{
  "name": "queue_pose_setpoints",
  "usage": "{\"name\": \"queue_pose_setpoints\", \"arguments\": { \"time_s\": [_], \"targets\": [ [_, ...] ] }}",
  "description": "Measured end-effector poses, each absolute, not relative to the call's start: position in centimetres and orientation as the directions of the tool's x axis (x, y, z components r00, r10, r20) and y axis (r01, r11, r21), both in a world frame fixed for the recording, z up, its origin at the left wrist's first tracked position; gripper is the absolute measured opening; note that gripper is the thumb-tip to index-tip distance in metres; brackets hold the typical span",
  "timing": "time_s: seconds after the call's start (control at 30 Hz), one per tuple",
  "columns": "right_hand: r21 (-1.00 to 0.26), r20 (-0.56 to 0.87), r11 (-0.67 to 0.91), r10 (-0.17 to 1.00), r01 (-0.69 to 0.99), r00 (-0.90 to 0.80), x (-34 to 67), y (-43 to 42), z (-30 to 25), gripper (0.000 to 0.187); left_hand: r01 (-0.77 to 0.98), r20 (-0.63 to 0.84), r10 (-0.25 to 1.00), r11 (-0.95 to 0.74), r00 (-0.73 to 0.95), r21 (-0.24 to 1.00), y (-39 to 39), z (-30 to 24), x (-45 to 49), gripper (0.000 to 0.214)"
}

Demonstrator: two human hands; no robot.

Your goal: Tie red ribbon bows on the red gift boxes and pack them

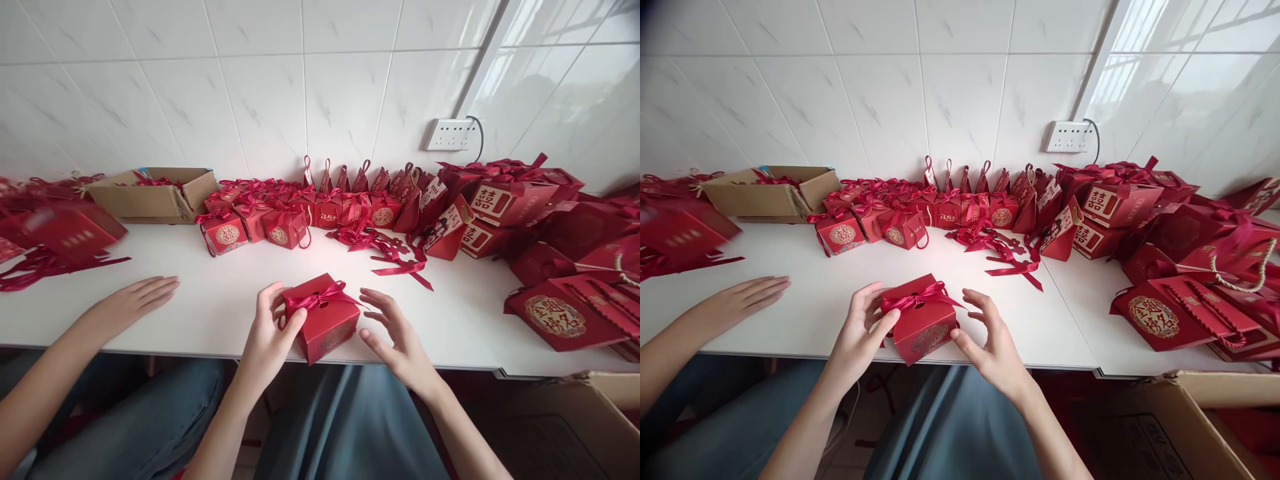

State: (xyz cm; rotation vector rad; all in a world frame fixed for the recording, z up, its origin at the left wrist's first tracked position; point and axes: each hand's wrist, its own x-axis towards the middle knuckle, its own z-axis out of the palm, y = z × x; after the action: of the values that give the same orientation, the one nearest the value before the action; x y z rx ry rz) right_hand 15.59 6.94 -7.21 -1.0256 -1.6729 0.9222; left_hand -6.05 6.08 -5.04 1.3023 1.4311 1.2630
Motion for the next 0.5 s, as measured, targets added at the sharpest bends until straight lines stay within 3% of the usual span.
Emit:
{"name": "queue_pose_setpoints", "arguments": {
  "time_s": [0.13,0.27,0.43,0.5],
  "targets": [
    [-0.849,0.336,0.415,0.902,0.327,-0.272,14.4,6.4,-6.5,0.037,0.125,0.091,0.995,-0.087,-0.03,0.988,7.2,-5.1,-6.6,0.049],
    [-0.751,0.399,0.46,0.888,0.475,-0.228,14.4,5.7,-6.4,0.03,0.273,0.06,0.99,-0.023,-0.127,0.962,7.2,-5.0,-7.2,0.045],
    [-0.739,0.424,0.516,0.856,0.433,-0.297,14.5,6.5,-6.3,0.078,0.214,0.005,0.997,0.013,-0.083,0.977,6.2,-4.0,-7.4,0.038],
    [-0.777,0.377,0.487,0.868,0.399,-0.324,14.3,7.0,-6.1,0.077,0.187,0.031,0.995,-0.012,-0.099,0.982,5.6,-3.3,-7.4,0.034]
  ]
}}
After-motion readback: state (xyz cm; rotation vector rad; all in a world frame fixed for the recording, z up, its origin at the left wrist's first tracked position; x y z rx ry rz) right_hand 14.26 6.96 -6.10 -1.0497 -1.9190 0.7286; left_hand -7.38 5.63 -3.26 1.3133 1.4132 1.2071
